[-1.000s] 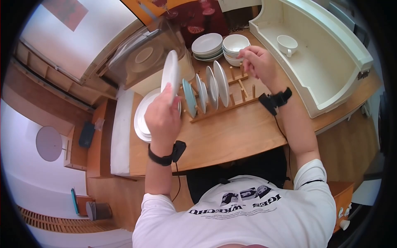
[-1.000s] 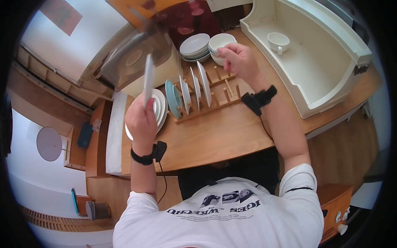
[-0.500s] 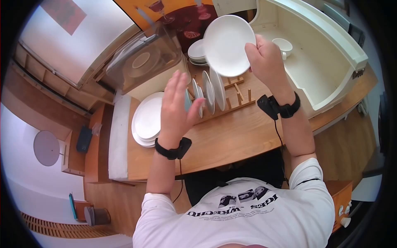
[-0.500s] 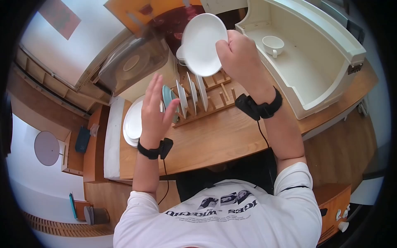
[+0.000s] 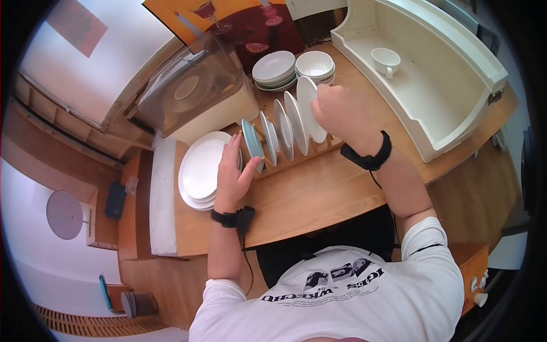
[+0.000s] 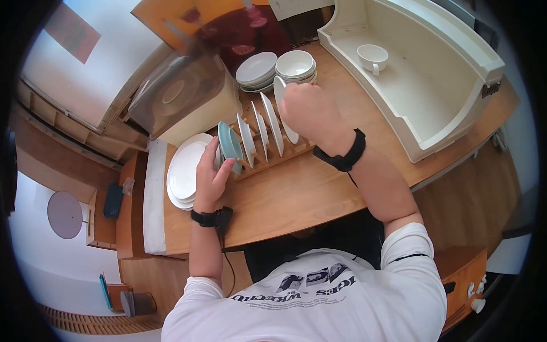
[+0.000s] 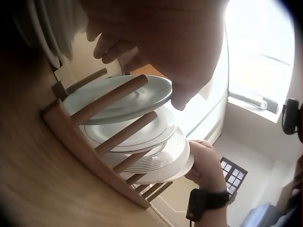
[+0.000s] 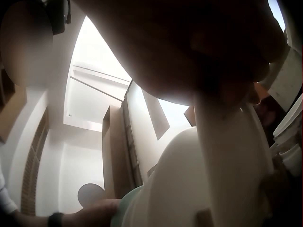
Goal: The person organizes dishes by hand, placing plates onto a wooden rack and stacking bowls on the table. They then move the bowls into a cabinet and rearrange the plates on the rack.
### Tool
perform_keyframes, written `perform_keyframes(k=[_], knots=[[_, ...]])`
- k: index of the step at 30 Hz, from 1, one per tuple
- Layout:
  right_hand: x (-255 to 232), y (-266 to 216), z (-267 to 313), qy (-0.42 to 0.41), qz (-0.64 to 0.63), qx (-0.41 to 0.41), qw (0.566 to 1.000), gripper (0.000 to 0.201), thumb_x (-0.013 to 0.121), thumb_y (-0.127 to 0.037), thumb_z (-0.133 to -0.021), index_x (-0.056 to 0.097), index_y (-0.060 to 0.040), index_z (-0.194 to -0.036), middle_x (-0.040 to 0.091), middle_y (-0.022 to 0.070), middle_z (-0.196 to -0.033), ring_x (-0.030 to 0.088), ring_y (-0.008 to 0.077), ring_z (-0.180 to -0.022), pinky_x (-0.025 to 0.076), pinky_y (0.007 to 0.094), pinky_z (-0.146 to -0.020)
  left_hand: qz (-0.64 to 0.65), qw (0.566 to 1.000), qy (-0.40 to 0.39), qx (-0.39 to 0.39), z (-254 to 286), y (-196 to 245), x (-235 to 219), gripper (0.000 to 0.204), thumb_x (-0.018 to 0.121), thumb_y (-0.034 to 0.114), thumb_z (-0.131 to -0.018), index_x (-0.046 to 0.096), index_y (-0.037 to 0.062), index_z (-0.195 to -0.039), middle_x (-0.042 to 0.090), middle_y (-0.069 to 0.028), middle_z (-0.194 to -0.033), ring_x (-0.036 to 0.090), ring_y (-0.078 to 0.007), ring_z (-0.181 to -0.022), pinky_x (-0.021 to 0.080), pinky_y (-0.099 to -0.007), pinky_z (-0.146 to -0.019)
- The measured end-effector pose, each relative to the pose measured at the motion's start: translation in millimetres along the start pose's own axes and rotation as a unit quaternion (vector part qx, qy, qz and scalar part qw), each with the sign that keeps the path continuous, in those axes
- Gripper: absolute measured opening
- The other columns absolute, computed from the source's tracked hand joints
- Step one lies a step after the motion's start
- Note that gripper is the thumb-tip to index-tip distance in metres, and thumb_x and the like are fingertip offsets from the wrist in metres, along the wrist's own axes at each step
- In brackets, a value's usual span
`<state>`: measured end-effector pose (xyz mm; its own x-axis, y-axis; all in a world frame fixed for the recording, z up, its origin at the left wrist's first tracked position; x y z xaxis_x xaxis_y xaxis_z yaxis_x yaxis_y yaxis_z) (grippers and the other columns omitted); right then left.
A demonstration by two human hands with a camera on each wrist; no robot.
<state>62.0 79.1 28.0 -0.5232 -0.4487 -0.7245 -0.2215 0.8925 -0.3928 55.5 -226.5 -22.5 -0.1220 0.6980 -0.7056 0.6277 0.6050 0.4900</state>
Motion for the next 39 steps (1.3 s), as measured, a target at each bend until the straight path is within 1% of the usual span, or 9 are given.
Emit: perform_keyframes(k=[4, 7, 10, 16, 19, 25, 31, 35, 39], knots=[[5, 1, 2, -0.018, 0.072, -0.114, 0.991, 0.02, 0.062, -0.015, -0.093, 0.072, -0.0021, -0.081, 0.073, 0.0203, -0.077, 0.075, 0.0368, -0.074, 0.062, 0.0457, -0.067, 0.003, 1.0, -0.004, 0.001, 1, -5, 1, 0.071, 0.076, 0.033, -0.095, 0.052, -0.0075, -0.148, 0.06, -0.0307, -0.144, 0.054, -0.0465, -0.14, 0.029, -0.0566, -0.126], [17, -3, 5, -0.021, 0.001, -0.032, 0.999, 0.023, 0.063, -0.014, -0.093, 0.074, -0.0026, -0.077, 0.071, 0.0181, -0.073, 0.075, 0.0341, -0.072, 0.063, 0.0437, -0.068, 0.001, 1.0, -0.001, 0.004, 2, -6, 2, 0.07, 0.077, 0.032, -0.094, 0.053, -0.007, -0.147, 0.061, -0.0296, -0.143, 0.055, -0.0465, -0.138, 0.028, -0.058, -0.126], [23, 8, 4, -0.016, 0.076, -0.16, 0.984, 0.029, 0.062, -0.018, -0.096, 0.073, 0.0001, -0.077, 0.071, 0.0189, -0.073, 0.074, 0.0332, -0.071, 0.062, 0.0423, -0.069, 0.002, 1.0, -0.002, 0.006, 2, -7, 1, 0.068, 0.077, 0.03, -0.094, 0.054, -0.0068, -0.146, 0.062, -0.0289, -0.142, 0.055, -0.0467, -0.137, 0.027, -0.0589, -0.126], [7, 22, -20, -0.141, -0.321, 0.148, 0.925, 0.054, 0.059, -0.044, -0.106, 0.068, 0.0052, -0.084, 0.066, 0.0141, -0.062, 0.062, 0.0237, -0.049, 0.05, 0.0384, -0.049, 0.013, 1.0, -0.005, 0.005, 3, -5, 1, 0.066, 0.077, 0.028, -0.093, 0.055, -0.0072, -0.144, 0.063, -0.0286, -0.14, 0.056, -0.0466, -0.135, 0.026, -0.0589, -0.126], [2, 49, -37, -0.116, -0.317, 0.202, 0.919, 0.053, 0.058, -0.047, -0.107, 0.067, 0.0029, -0.091, 0.06, 0.0061, -0.058, 0.049, 0.0116, -0.04, 0.038, 0.0309, -0.039, 0.007, 1.0, -0.003, 0.005, 4, -9, 1, 0.065, 0.077, 0.028, -0.093, 0.056, -0.0072, -0.143, 0.063, -0.0283, -0.14, 0.056, -0.046, -0.135, 0.027, -0.0584, -0.126], [40, 108, -46, -0.151, -0.425, 0.256, 0.855, 0.042, 0.061, -0.04, -0.106, 0.065, 0.0004, -0.096, 0.054, 0.0016, -0.054, 0.04, 0.01, -0.036, 0.027, 0.0264, -0.034, -0.003, 1.0, 0.0, 0.002, 7, -10, 1, 0.063, 0.076, 0.029, -0.093, 0.058, -0.0078, -0.141, 0.063, -0.0278, -0.141, 0.056, -0.0445, -0.136, 0.028, -0.0568, -0.126], [97, 150, -29, -0.178, -0.608, 0.331, 0.699, 0.029, 0.065, -0.031, -0.104, 0.064, -0.004, -0.091, 0.045, -0.0041, -0.053, 0.034, 0.0057, -0.038, 0.023, 0.0255, -0.035, 0.004, 0.999, 0.018, 0.029, 8, -18, 2, 0.052, 0.072, 0.026, -0.096, 0.063, -0.0077, -0.135, 0.065, -0.0282, -0.139, 0.058, -0.0446, -0.135, 0.033, -0.0548, -0.124], [95, 156, -29, -0.198, -0.624, 0.329, 0.68, 0.027, 0.063, -0.029, -0.105, 0.063, -0.0053, -0.091, 0.043, -0.0057, -0.052, 0.034, 0.0053, -0.038, 0.024, 0.0246, -0.035, 0.007, 0.995, 0.094, -0.027, 17, -5, -8, 0.047, 0.077, 0.02, -0.092, 0.066, -0.0082, -0.128, 0.069, -0.0282, -0.13, 0.065, -0.0452, -0.123, 0.048, -0.0504, -0.111], [96, 160, -28, -0.193, -0.631, 0.328, 0.676, 0.026, 0.06, -0.026, -0.105, 0.063, -0.0048, -0.092, 0.043, -0.0054, -0.053, 0.035, 0.0055, -0.038, 0.024, 0.0248, -0.035, -0.238, 0.957, 0.161, -0.037, 29, -9, -26, 0.039, 0.078, 0.018, -0.09, 0.069, -0.0073, -0.118, 0.073, -0.0267, -0.112, 0.069, -0.0451, -0.103, 0.055, -0.0491, -0.092]])
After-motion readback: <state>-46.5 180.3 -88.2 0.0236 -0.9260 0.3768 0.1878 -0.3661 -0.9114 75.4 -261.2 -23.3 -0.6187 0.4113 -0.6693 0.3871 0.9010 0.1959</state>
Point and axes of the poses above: each hand's wrist, its own z-axis away from the middle knuckle, its own x-axis out of the palm, y = z × x, the point moved 1 cm from there along -z, towards the middle knuckle
